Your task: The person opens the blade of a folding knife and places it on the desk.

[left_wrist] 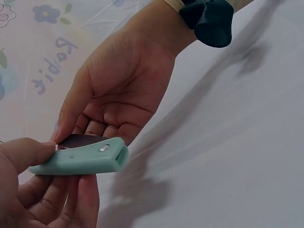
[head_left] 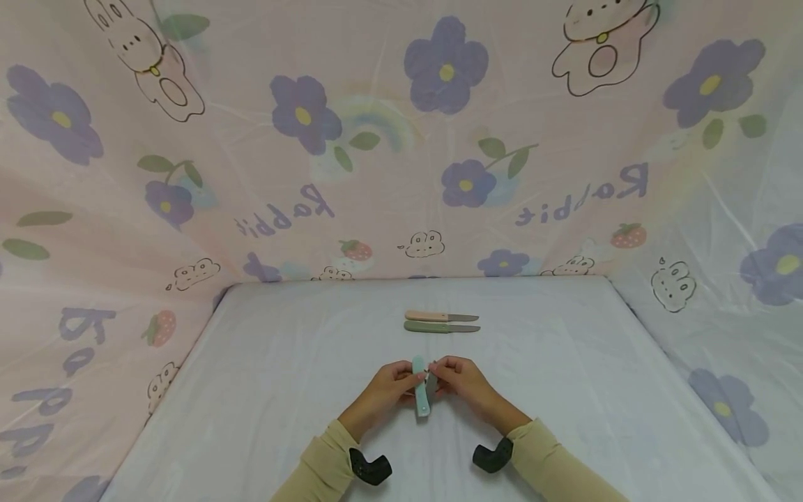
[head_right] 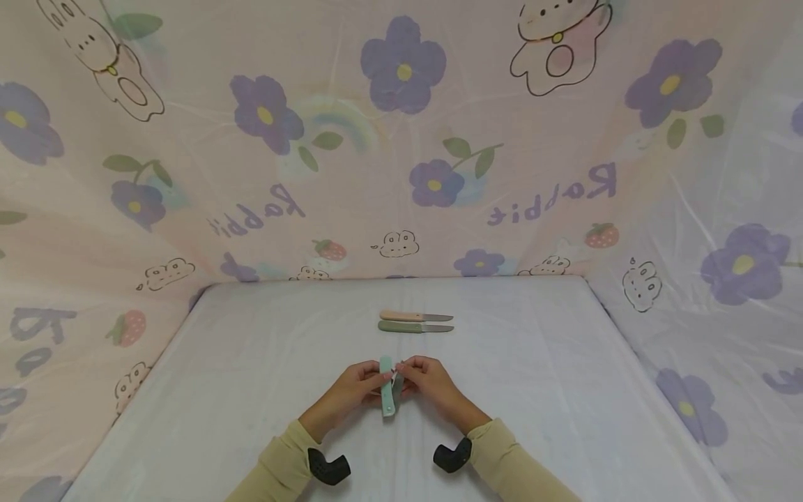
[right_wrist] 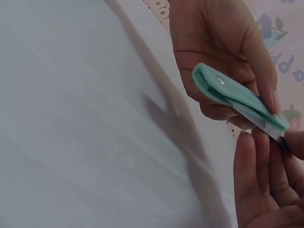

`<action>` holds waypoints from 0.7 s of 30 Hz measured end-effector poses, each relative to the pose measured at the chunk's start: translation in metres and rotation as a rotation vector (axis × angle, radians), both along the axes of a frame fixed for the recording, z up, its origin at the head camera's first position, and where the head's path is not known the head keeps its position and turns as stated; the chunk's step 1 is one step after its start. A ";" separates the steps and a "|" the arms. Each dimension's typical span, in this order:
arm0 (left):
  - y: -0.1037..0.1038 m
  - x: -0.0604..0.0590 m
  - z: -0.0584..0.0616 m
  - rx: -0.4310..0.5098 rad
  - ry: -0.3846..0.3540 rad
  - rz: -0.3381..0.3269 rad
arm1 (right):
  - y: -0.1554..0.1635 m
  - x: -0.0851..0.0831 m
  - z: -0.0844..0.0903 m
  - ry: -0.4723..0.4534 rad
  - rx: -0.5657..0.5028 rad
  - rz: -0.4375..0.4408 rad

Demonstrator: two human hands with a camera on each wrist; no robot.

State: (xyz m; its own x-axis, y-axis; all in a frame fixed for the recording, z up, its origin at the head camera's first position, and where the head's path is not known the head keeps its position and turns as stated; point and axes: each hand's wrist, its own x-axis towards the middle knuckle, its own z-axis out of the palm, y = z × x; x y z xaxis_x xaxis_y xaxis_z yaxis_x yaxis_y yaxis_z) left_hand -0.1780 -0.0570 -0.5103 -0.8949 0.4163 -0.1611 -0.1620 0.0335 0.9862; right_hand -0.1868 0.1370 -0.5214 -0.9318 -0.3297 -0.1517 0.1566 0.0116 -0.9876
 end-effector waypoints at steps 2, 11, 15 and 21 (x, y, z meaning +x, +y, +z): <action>0.000 0.001 0.000 0.007 -0.005 0.001 | 0.001 0.000 0.000 0.004 -0.002 0.005; 0.001 0.000 -0.001 0.019 -0.029 0.005 | 0.004 0.003 0.006 0.001 -0.011 0.036; 0.001 0.000 -0.002 0.024 -0.039 0.006 | 0.005 0.004 0.008 -0.007 -0.013 0.039; 0.002 -0.001 -0.001 0.025 -0.042 0.011 | 0.006 0.008 0.020 -0.004 -0.028 0.058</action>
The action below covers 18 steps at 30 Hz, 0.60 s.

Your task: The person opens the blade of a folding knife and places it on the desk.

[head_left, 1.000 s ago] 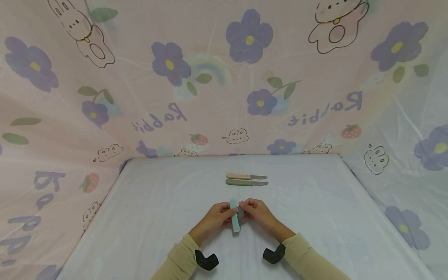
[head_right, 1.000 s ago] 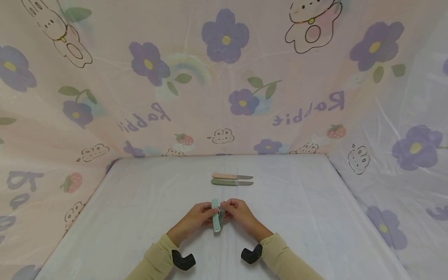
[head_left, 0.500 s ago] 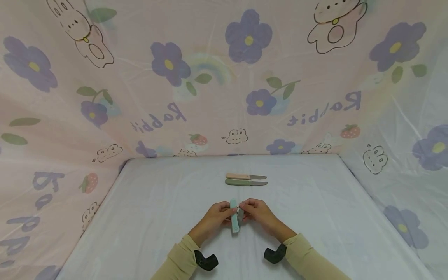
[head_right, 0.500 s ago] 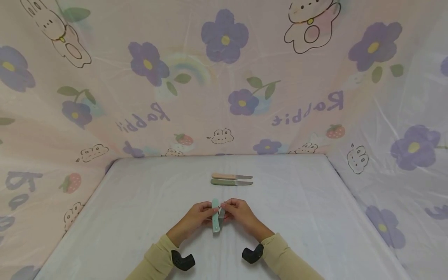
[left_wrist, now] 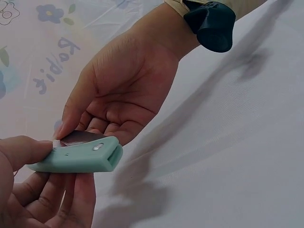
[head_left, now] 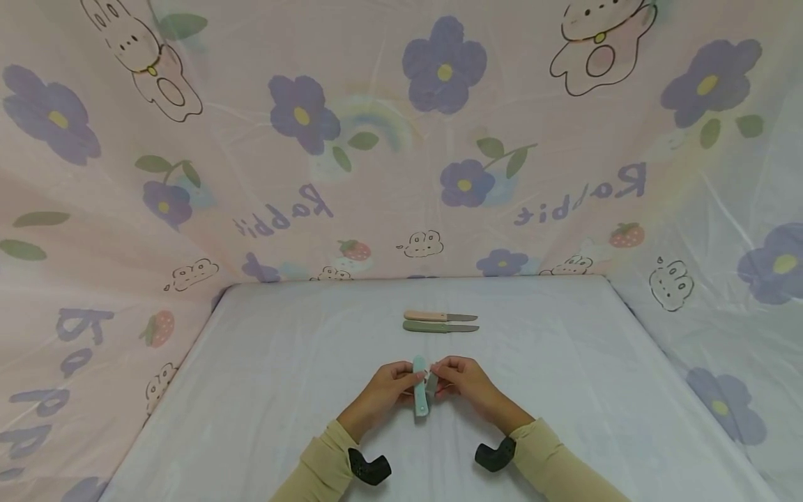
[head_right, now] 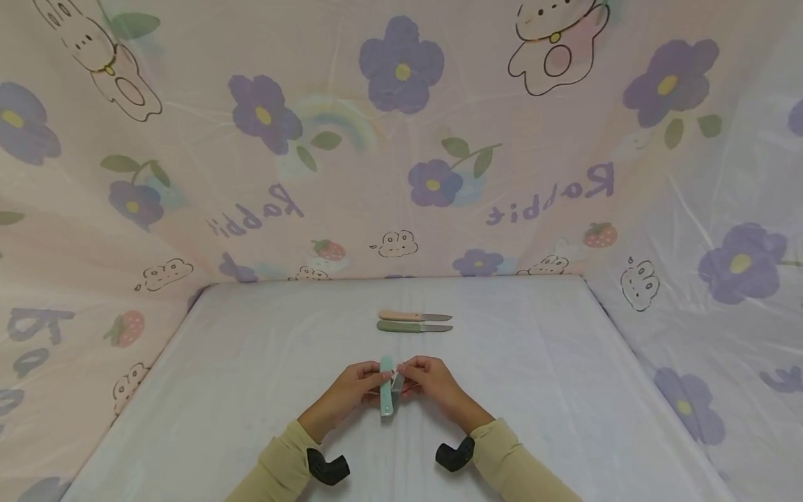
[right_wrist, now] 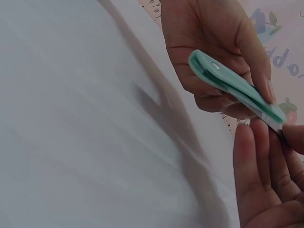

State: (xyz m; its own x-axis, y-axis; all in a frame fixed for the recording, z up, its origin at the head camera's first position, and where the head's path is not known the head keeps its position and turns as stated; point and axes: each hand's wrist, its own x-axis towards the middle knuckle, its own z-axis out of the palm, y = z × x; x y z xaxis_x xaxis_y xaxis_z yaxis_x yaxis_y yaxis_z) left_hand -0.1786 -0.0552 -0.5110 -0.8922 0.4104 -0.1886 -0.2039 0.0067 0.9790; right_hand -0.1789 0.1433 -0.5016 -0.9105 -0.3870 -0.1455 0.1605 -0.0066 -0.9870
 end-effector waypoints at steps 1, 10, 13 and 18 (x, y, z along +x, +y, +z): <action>0.000 0.000 0.000 -0.002 0.005 0.003 | 0.000 0.001 0.002 0.003 -0.002 0.002; -0.002 -0.002 0.000 0.042 -0.015 0.052 | 0.006 -0.005 -0.010 -0.016 -0.008 -0.037; -0.004 -0.003 0.000 0.053 -0.013 0.060 | 0.009 -0.006 -0.013 -0.023 -0.015 -0.050; -0.006 -0.003 0.000 0.070 -0.010 0.068 | 0.013 -0.007 -0.015 -0.039 -0.035 -0.066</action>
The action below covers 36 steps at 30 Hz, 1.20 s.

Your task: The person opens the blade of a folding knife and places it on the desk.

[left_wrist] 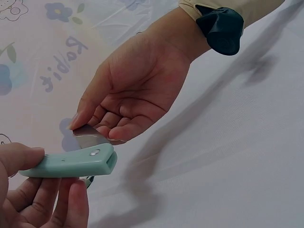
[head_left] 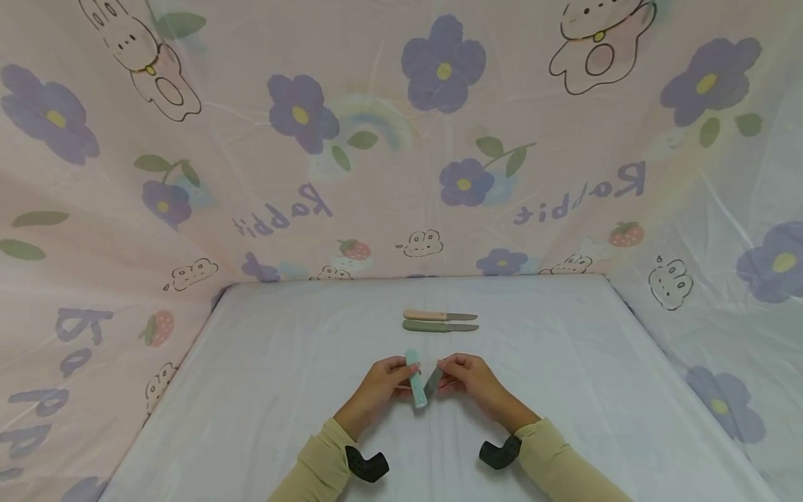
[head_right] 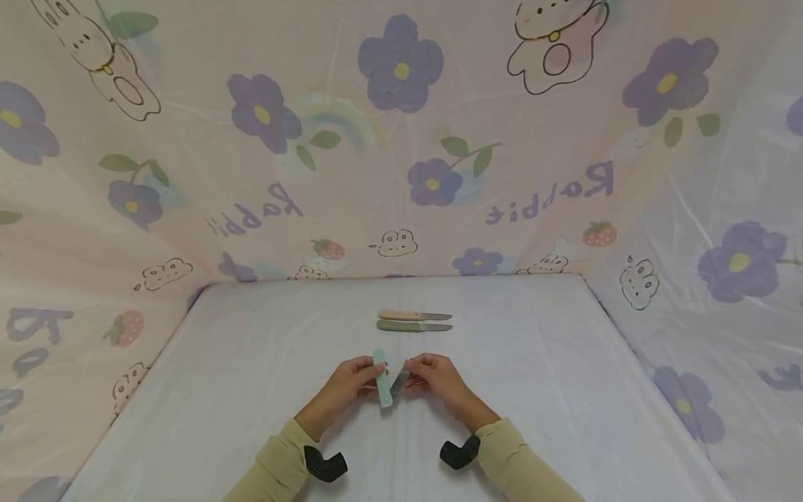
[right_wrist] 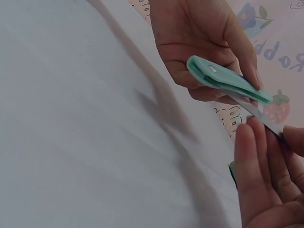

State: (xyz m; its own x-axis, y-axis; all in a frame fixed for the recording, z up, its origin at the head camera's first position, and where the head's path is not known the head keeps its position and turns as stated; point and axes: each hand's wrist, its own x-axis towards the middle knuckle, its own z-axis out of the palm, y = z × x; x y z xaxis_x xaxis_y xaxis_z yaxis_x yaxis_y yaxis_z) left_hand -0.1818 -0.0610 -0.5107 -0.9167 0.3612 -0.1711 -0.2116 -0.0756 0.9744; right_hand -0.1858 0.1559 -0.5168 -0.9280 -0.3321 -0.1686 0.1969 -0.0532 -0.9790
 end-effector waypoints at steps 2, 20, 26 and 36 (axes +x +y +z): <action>-0.001 0.000 0.000 0.001 0.002 0.009 | 0.001 0.000 0.000 -0.007 -0.008 -0.009; -0.007 -0.001 -0.006 0.049 -0.079 0.079 | 0.011 0.010 0.002 -0.086 -0.085 -0.116; -0.008 0.000 -0.007 0.087 -0.108 0.109 | 0.012 0.013 0.003 -0.090 -0.119 -0.141; -0.006 0.001 -0.008 0.197 -0.165 0.186 | 0.014 0.017 -0.001 -0.117 -0.193 -0.213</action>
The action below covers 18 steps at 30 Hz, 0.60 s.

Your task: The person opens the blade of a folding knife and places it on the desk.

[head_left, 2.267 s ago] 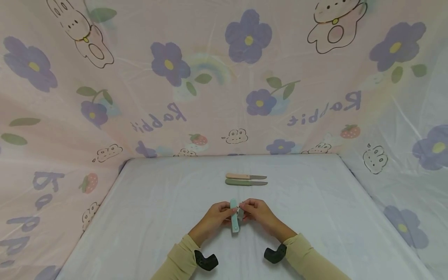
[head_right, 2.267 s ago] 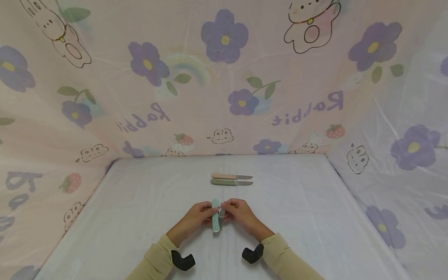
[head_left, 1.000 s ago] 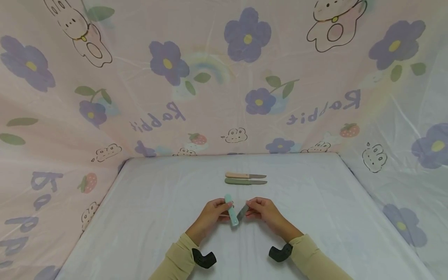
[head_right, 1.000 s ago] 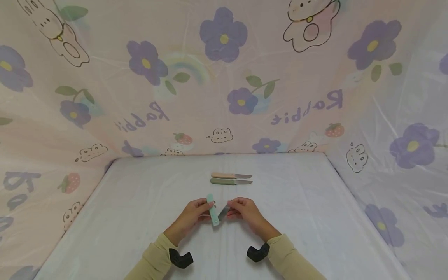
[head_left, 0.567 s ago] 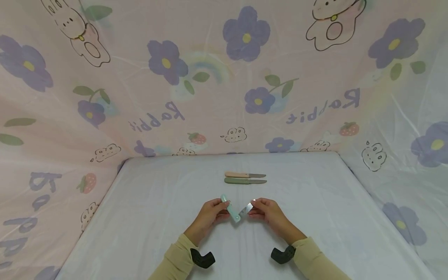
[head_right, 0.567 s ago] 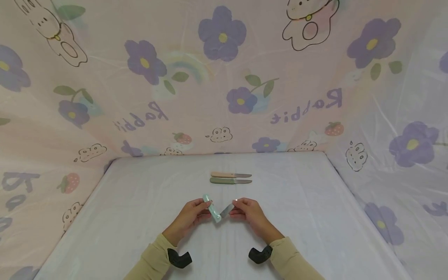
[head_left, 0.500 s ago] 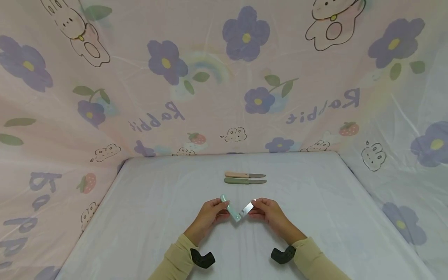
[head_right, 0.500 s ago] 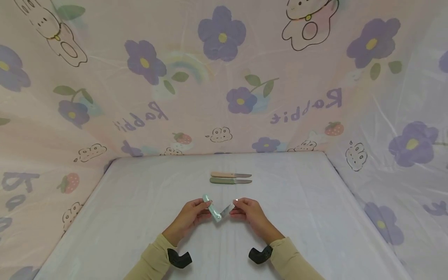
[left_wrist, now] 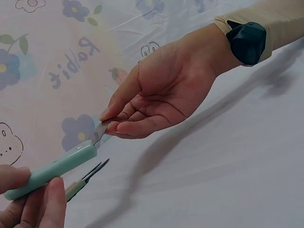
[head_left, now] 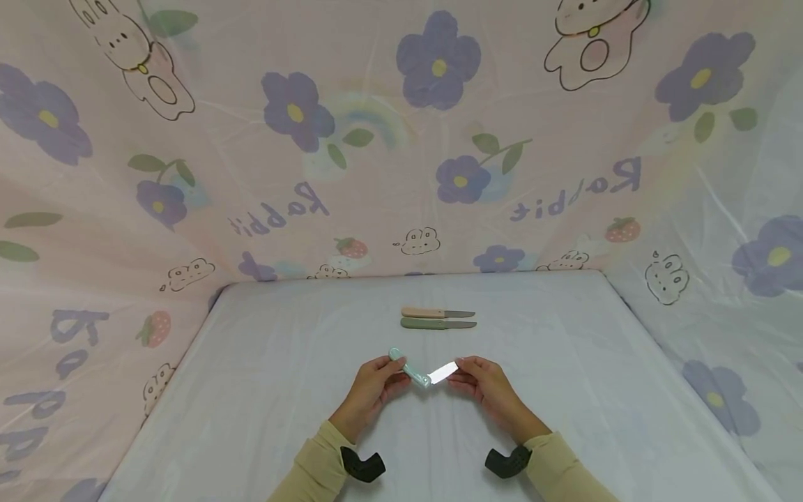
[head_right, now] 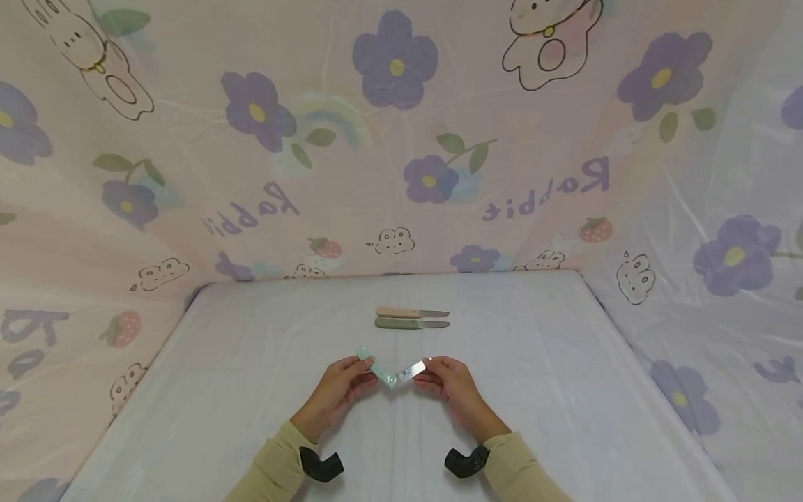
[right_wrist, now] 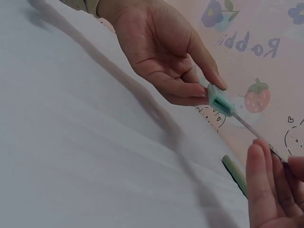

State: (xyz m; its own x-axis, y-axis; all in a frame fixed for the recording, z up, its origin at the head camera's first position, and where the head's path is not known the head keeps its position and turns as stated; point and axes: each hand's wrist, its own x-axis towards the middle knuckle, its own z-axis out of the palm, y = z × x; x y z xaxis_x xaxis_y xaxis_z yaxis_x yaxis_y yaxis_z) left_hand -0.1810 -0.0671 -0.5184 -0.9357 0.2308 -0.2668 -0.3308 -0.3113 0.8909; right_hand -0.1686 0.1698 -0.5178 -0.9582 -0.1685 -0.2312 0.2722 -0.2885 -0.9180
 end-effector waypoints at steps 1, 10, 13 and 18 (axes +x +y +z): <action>0.000 0.000 -0.001 0.012 -0.001 0.008 | 0.000 0.000 0.000 -0.003 -0.009 -0.008; 0.005 0.002 0.002 0.129 -0.005 0.090 | -0.006 0.002 0.000 -0.035 -0.103 -0.128; 0.008 0.002 0.003 0.186 -0.015 0.118 | -0.008 0.003 -0.001 -0.037 -0.136 -0.166; 0.012 0.003 0.004 0.265 -0.055 0.159 | -0.010 0.006 0.000 -0.032 -0.166 -0.203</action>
